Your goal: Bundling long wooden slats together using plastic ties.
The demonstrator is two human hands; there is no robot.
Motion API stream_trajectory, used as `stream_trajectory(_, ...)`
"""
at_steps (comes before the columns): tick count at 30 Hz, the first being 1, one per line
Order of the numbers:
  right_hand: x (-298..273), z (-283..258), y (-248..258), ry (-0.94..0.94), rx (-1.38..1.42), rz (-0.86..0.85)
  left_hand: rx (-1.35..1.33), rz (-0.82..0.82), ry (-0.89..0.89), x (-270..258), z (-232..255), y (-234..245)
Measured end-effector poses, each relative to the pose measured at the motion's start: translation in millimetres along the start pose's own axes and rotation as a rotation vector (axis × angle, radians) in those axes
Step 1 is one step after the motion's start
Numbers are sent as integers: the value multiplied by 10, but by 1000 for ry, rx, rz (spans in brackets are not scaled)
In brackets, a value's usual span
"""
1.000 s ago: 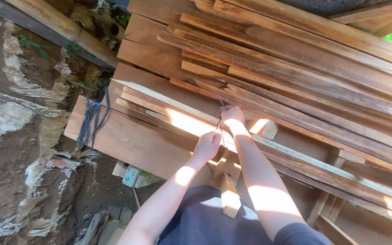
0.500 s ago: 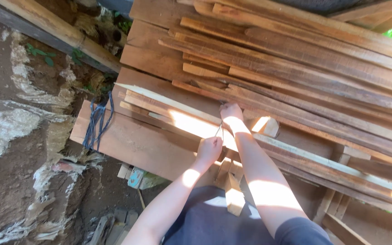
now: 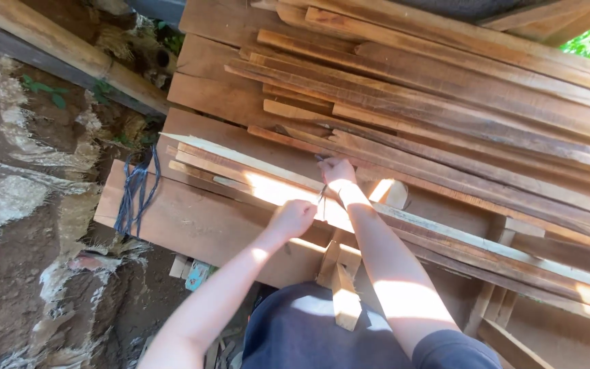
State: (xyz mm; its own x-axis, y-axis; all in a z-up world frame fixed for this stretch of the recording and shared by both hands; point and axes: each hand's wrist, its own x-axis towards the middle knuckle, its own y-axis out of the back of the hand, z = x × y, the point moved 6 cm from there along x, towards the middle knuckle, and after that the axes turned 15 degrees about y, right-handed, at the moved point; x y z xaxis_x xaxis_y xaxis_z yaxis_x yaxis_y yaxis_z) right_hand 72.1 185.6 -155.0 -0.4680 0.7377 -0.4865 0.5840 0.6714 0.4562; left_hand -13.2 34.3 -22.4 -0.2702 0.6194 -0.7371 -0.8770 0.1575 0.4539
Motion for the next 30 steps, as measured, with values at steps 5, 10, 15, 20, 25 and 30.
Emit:
stream_trajectory(5, 11, 88, -107, 22, 26, 6, 318, 75, 113, 344, 311, 894)
stream_trajectory(10, -241, -198, 115, -22, 18, -26, 426, 217, 63, 1022, 403, 927)
stream_trajectory(15, -530, -570, 351, 59, 32, -199, 566, 270, -1, 1474, 590, 669)
stream_trajectory(20, -435, -439, 295, 198, 9, -213, 493, 742, -179, 1235, 744, 567)
stream_trajectory(25, -403, -478, 313, 171, 52, -194, 385, 570, -47, 1066, 412, 397)
stream_trajectory(30, -244, -261, 189, 198, 78, -214, 502, -71, 210, 408, 847, 468)
